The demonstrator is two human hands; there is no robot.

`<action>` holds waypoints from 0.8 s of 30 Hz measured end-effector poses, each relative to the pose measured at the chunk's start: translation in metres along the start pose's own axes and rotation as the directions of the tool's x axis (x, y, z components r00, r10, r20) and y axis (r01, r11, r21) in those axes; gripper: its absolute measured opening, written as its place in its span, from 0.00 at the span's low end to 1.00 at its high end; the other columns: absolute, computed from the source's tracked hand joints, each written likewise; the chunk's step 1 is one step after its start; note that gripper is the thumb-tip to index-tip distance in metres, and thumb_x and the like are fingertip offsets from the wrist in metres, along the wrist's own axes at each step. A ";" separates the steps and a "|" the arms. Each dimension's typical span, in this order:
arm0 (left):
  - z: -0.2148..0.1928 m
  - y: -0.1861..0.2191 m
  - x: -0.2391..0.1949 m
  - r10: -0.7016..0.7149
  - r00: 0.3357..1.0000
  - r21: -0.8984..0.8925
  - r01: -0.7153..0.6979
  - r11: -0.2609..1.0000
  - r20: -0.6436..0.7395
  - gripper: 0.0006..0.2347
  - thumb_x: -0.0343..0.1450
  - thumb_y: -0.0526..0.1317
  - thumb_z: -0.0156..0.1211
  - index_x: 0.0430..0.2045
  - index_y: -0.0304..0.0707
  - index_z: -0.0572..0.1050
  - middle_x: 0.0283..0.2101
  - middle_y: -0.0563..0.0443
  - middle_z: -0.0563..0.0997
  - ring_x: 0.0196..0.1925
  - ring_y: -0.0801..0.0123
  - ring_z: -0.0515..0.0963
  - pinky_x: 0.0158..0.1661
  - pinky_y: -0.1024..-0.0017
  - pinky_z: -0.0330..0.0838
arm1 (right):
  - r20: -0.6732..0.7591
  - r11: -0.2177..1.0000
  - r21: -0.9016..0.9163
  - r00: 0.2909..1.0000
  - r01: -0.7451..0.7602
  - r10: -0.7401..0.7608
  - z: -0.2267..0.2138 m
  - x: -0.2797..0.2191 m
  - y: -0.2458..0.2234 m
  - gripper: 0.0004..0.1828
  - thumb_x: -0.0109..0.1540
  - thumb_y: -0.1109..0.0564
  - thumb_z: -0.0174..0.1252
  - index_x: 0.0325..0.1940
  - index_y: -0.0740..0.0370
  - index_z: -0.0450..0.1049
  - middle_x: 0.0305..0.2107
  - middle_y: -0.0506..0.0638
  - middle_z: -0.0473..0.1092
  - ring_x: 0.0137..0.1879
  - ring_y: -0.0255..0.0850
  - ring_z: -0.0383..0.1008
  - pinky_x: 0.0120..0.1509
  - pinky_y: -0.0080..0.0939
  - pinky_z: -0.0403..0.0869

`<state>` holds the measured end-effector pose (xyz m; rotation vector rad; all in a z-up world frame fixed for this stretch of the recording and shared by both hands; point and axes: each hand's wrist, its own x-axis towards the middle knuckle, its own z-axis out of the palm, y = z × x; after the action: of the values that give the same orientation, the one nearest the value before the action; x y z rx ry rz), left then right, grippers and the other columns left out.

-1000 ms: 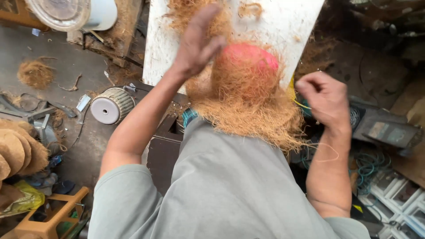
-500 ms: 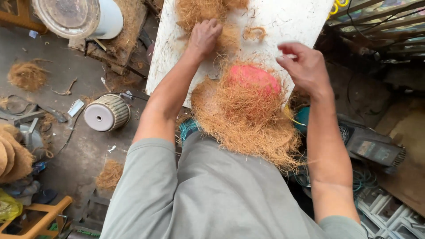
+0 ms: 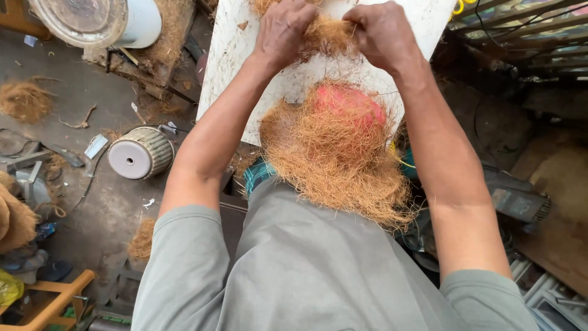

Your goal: The person arranges and presses coconut fiber around a pink plastic mold to form a hat shape. They then use a spray gun to apply a liquid to the fiber and a hair dryer to dry it, repeating the process to build up the hat structure.

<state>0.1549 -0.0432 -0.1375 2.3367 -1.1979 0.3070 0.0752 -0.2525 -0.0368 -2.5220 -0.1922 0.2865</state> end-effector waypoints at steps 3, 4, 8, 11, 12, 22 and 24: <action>0.004 -0.005 -0.012 -0.070 0.994 0.060 0.065 0.996 0.084 0.14 0.56 0.18 0.45 0.20 0.42 0.64 0.21 0.56 0.62 0.24 0.69 0.62 0.22 0.68 0.54 | -0.081 0.999 -0.049 0.997 0.017 -0.021 -0.002 -0.010 0.006 0.08 0.68 0.69 0.58 0.47 0.65 0.81 0.35 0.56 0.80 0.36 0.41 0.82 0.40 0.32 0.83; 0.006 -0.002 -0.009 -0.128 0.983 0.032 0.125 0.992 0.133 0.14 0.58 0.19 0.49 0.23 0.43 0.66 0.21 0.57 0.63 0.24 0.70 0.63 0.21 0.69 0.56 | -0.160 0.992 -0.045 0.980 0.114 -0.120 0.001 -0.014 0.017 0.05 0.70 0.68 0.60 0.43 0.65 0.80 0.31 0.53 0.77 0.31 0.38 0.74 0.32 0.31 0.73; 0.022 0.003 -0.002 -0.133 0.991 -0.040 0.134 0.990 0.017 0.15 0.56 0.21 0.52 0.28 0.44 0.74 0.19 0.60 0.68 0.20 0.75 0.65 0.16 0.76 0.58 | 0.106 0.974 0.087 0.974 -0.209 0.199 -0.024 -0.021 -0.034 0.44 0.65 0.46 0.65 0.75 0.54 0.47 0.68 0.70 0.53 0.71 0.66 0.54 0.71 0.64 0.55; 0.004 0.013 0.006 -0.213 0.953 0.028 0.212 0.977 0.215 0.20 0.63 0.29 0.62 0.48 0.52 0.73 0.29 0.52 0.73 0.26 0.69 0.67 0.17 0.74 0.63 | 0.018 0.954 0.171 0.969 -0.245 0.245 0.001 -0.015 -0.008 0.14 0.65 0.73 0.53 0.51 0.66 0.78 0.35 0.58 0.79 0.24 0.36 0.76 0.18 0.29 0.73; 0.010 0.007 0.004 -0.213 0.953 0.029 0.211 0.977 0.214 0.20 0.63 0.29 0.62 0.48 0.52 0.73 0.29 0.52 0.73 0.26 0.69 0.67 0.17 0.74 0.63 | 0.016 0.955 0.171 0.970 -0.243 0.244 -0.007 -0.017 -0.012 0.14 0.65 0.73 0.53 0.51 0.66 0.78 0.35 0.58 0.79 0.24 0.36 0.76 0.18 0.29 0.73; 0.043 -0.023 -0.010 -0.445 0.792 0.148 0.424 0.894 0.418 0.21 0.65 0.34 0.56 0.51 0.59 0.63 0.46 0.42 0.63 0.45 0.55 0.63 0.45 0.60 0.65 | -0.229 0.999 -0.035 0.972 0.038 -0.045 -0.079 -0.105 -0.029 0.24 0.56 0.78 0.49 0.50 0.74 0.84 0.33 0.58 0.79 0.31 0.42 0.76 0.26 0.38 0.70; 0.053 -0.037 -0.018 -0.476 0.790 0.151 0.454 0.878 0.387 0.18 0.63 0.29 0.50 0.44 0.54 0.64 0.40 0.46 0.64 0.40 0.59 0.62 0.41 0.64 0.65 | -0.310 0.996 -0.006 0.947 0.090 -0.088 -0.097 -0.138 -0.029 0.25 0.57 0.76 0.49 0.53 0.76 0.85 0.36 0.58 0.79 0.36 0.44 0.76 0.30 0.39 0.68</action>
<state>0.1730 -0.0400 -0.2023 2.7287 -0.7310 -0.3577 -0.0367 -0.3090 0.0799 -2.5006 -0.1779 -0.1461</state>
